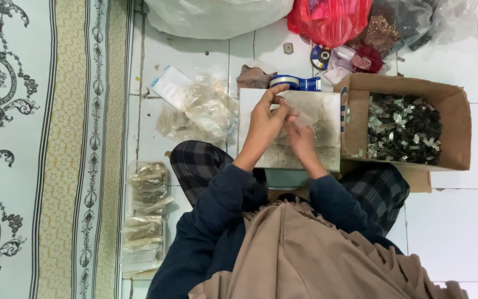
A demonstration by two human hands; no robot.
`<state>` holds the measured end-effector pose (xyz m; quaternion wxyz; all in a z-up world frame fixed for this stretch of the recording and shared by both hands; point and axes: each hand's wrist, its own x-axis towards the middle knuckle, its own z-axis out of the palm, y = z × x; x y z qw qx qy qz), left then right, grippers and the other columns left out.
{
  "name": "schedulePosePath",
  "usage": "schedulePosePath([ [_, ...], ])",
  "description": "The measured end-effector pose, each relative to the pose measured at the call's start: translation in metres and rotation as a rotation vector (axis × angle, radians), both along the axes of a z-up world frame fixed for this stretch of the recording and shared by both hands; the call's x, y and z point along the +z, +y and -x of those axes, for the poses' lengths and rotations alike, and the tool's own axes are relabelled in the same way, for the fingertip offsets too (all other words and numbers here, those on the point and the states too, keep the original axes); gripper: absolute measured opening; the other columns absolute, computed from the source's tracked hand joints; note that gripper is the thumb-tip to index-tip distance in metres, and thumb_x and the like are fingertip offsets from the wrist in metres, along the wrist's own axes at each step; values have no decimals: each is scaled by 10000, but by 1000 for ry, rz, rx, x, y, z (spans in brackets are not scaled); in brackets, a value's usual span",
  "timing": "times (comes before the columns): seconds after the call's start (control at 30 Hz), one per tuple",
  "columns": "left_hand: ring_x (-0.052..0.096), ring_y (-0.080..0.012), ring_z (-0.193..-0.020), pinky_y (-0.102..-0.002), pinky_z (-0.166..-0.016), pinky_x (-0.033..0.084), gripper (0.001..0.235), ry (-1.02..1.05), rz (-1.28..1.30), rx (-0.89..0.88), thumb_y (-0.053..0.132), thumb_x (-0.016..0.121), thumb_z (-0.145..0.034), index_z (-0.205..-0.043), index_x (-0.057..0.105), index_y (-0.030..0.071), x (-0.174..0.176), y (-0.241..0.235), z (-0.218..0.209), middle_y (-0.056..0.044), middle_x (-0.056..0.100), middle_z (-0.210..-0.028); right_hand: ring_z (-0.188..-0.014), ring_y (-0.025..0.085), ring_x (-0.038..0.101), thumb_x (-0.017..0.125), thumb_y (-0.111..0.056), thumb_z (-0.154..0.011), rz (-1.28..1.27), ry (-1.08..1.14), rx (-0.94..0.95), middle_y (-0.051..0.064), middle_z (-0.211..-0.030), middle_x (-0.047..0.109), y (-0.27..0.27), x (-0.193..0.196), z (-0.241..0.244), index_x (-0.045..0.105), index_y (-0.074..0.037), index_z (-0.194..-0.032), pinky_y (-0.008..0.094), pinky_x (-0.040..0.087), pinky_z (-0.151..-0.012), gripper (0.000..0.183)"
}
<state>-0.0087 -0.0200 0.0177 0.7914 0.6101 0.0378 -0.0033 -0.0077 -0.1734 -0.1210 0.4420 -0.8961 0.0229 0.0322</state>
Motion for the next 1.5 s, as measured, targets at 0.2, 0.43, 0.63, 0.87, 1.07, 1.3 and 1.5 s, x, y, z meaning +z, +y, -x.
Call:
schedulePosePath([
  [0.2,758,-326,-978,-399,-791,644,359,65,-63,92,171,607,-1025,-1366,598,60,-33,39,1,-177,654,-1094,-1228,515,580,510,-266,-1113,-751,109,-138,370,-1261,623,-8,44,-17,572,33,-1404,572,484,-1039,421],
  [0.43,668,-378,-1193,-454,-900,607,413,361,25,11,177,562,-1044,-1431,577,33,-128,42,16,-284,603,-1333,-946,295,769,648,-268,-1024,-855,229,-198,189,-1098,745,-14,60,-18,698,-60,-1298,437,651,-740,348],
  [0.63,568,-141,-849,-318,-814,572,477,578,680,-121,527,703,-961,-1263,654,160,-194,13,33,10,509,-1012,-662,313,760,783,-184,-945,-1111,226,-246,197,-830,730,-11,99,-8,740,37,-923,421,650,-548,226],
  [0.87,776,-232,-888,-342,-790,650,273,472,791,-116,104,776,-937,-1157,624,54,-236,8,52,-127,750,-1047,-804,340,780,754,-237,-984,-1094,265,-311,207,-946,744,-45,40,-5,715,9,-1007,491,668,-657,250],
  [1.07,788,-201,-793,-316,-696,657,263,550,749,-139,67,829,-869,-1013,610,44,-223,-3,67,-111,771,-932,-784,292,779,747,-214,-996,-1057,262,-351,154,-903,737,-56,28,2,695,-6,-982,478,660,-661,215],
  [1.3,743,-126,-781,-316,-819,610,275,487,504,-160,153,888,-830,-1005,711,38,-170,7,65,-35,740,-902,-896,314,778,741,-172,-993,-1128,204,-334,167,-973,731,-44,70,7,710,9,-1014,516,660,-777,185],
  [1.5,733,-178,-904,-279,-813,617,390,423,284,-181,120,883,-820,-1148,727,-25,-150,25,62,-101,727,-1040,-843,267,768,741,-191,-984,-1151,191,-300,123,-883,709,-29,115,12,721,-13,-991,481,658,-779,180],
])
